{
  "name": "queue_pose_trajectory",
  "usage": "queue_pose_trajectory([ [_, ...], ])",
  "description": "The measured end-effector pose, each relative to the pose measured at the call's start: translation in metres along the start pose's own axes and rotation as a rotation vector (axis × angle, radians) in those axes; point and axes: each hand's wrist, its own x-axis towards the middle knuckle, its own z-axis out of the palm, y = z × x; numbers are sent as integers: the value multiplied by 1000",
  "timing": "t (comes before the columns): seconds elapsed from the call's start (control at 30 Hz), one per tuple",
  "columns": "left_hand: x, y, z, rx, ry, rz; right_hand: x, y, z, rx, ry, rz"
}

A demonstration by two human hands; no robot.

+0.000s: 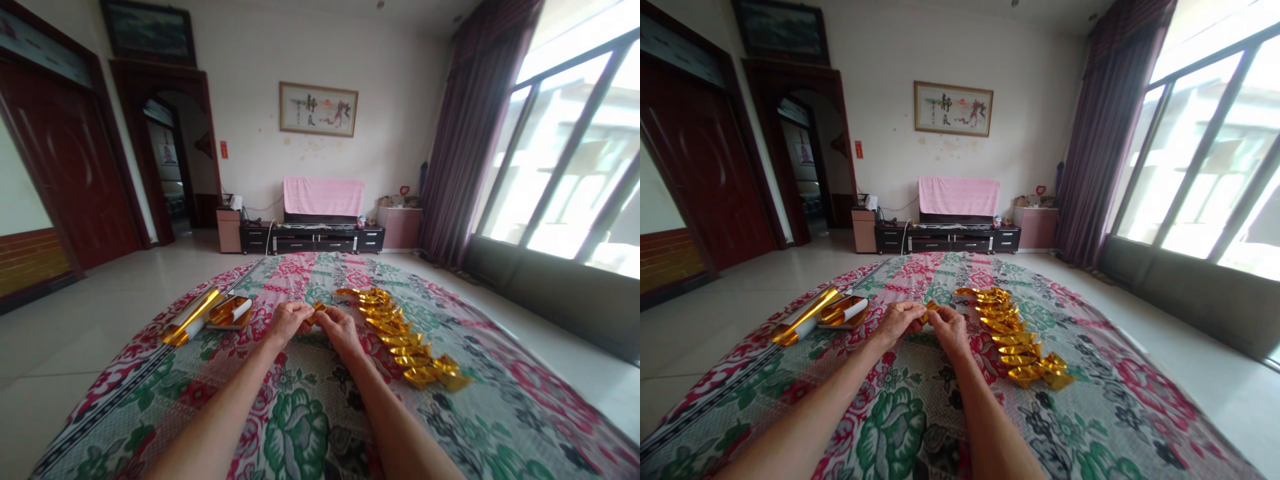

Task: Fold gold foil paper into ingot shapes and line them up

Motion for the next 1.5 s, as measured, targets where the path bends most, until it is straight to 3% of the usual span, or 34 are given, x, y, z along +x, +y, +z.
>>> queue_pose_trajectory([
  [0.2,3,-4,1,12,-10,9,-1,3,2,130,-1,6],
  [0.4,2,-4,1,18,7,-8,2,12,2,95,17,4],
  [0.7,3,-1,0,-101,73,-71,-2,2,2,4,-70,-25],
  [0.97,4,-2,1,-239,55,-138,-1,7,3,-40,-27,-56],
  [1.5,4,-4,6,-294,63,-73,2,11,2,-52,46,1],
])
